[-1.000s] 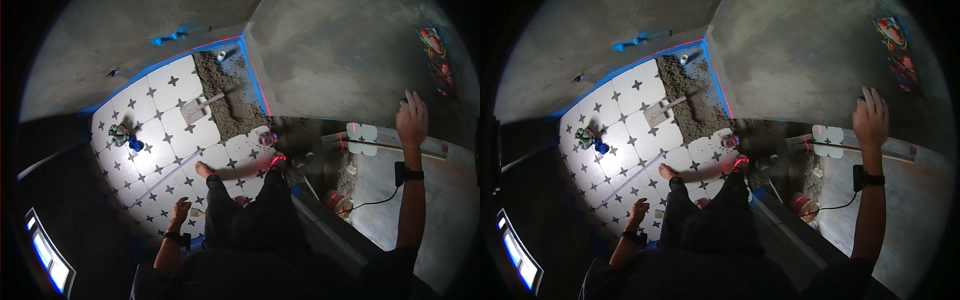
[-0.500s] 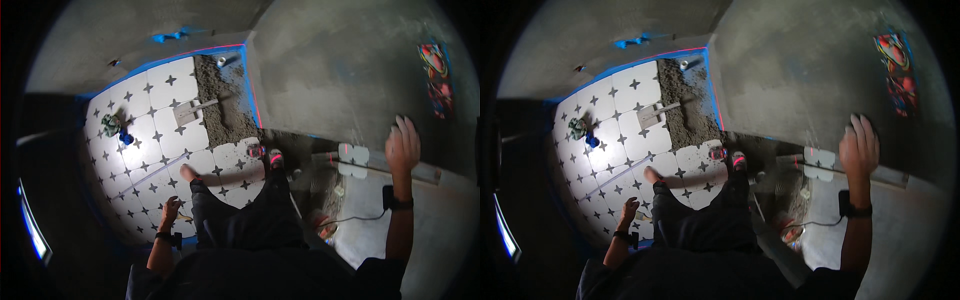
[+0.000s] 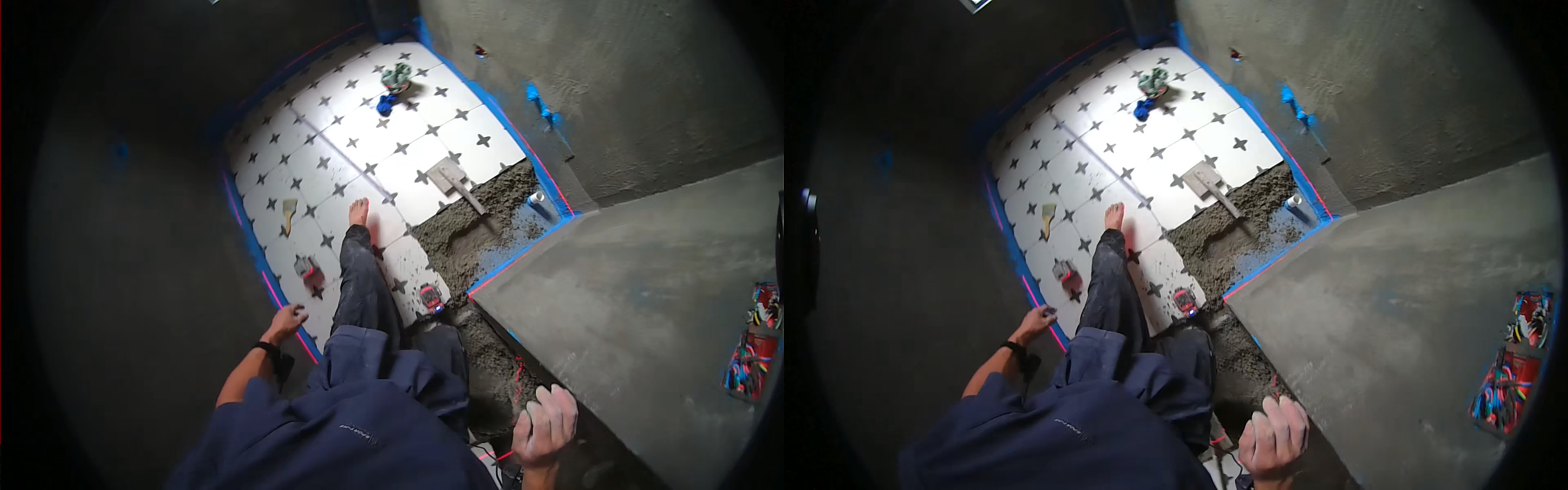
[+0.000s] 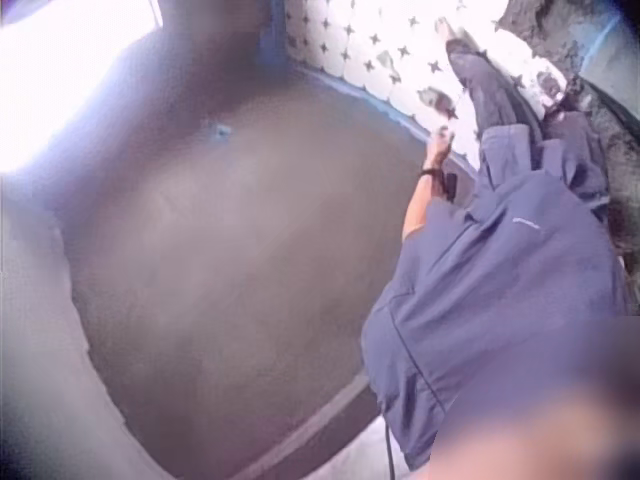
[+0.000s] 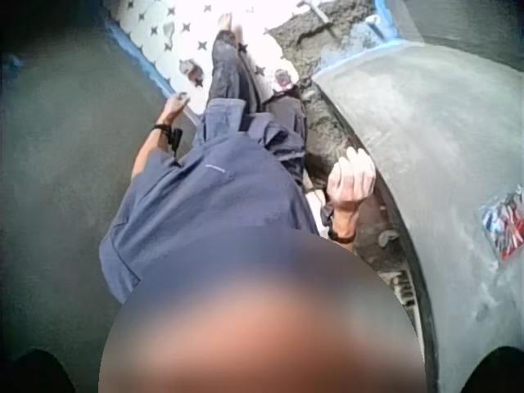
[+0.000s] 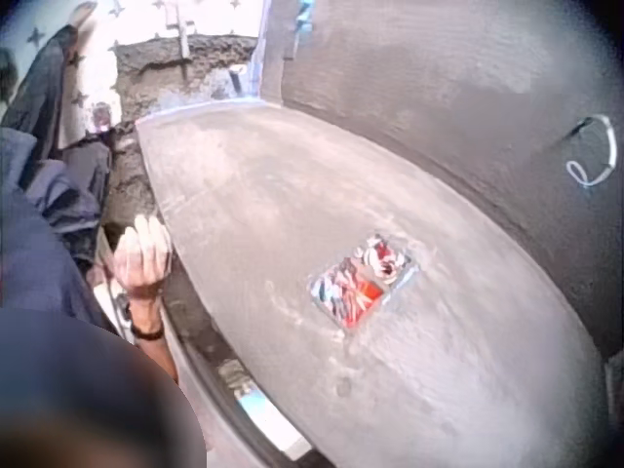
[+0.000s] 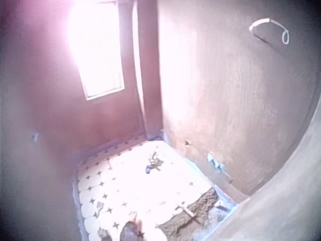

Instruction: Laying floor tiles by spreading mortar, using a laser level, and positioning the tiles.

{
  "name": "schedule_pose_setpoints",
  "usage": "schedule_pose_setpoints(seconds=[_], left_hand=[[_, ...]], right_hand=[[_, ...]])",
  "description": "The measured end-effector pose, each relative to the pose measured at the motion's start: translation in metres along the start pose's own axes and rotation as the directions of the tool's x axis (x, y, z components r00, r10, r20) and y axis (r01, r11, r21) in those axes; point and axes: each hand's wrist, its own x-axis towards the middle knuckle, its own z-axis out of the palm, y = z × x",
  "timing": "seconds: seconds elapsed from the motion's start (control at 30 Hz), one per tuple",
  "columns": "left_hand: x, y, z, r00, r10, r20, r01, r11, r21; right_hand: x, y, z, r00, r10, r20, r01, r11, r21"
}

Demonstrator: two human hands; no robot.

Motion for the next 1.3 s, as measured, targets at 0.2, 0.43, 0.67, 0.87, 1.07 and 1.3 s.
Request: schedule_pose_setpoints(seconds=[0.2,0.43,0.67,0.87,1.07,1.3], left_hand=[[-0.170,-0.094,0.103,0.982,-0.187,-0.011,0.187,0.982,-0.015],[-0.257,-0.135,0.167,0.945,-0.325,-0.030,0.316,0.935,-0.160],[-0.280,-0.081,0.194,0.971,-0.209,-0.120,0.156,0.925,-0.347],[-0.309,-0.065,0.196,0.967,-0.233,-0.101,0.170,0.889,-0.425],[-0.331,-0.091,0.219,0.951,-0.259,-0.168,0.175,0.901,-0.397],[-0.336,-0.109,0.235,0.949,-0.286,-0.133,0.198,0.869,-0.454]], right_hand=[[0.006,0.020,-0.015,0.972,-0.216,0.088,0.208,0.974,0.086],[0.044,0.009,-0.013,0.840,-0.333,0.429,0.381,0.924,-0.029],[0.047,0.004,-0.019,0.695,-0.249,0.675,0.428,0.897,-0.110],[0.041,0.005,-0.015,0.689,-0.277,0.669,0.489,0.860,-0.147],[0.038,0.003,-0.015,0.706,-0.287,0.647,0.505,0.845,-0.176],[0.036,0.003,-0.014,0.710,-0.278,0.647,0.508,0.838,-0.198]])
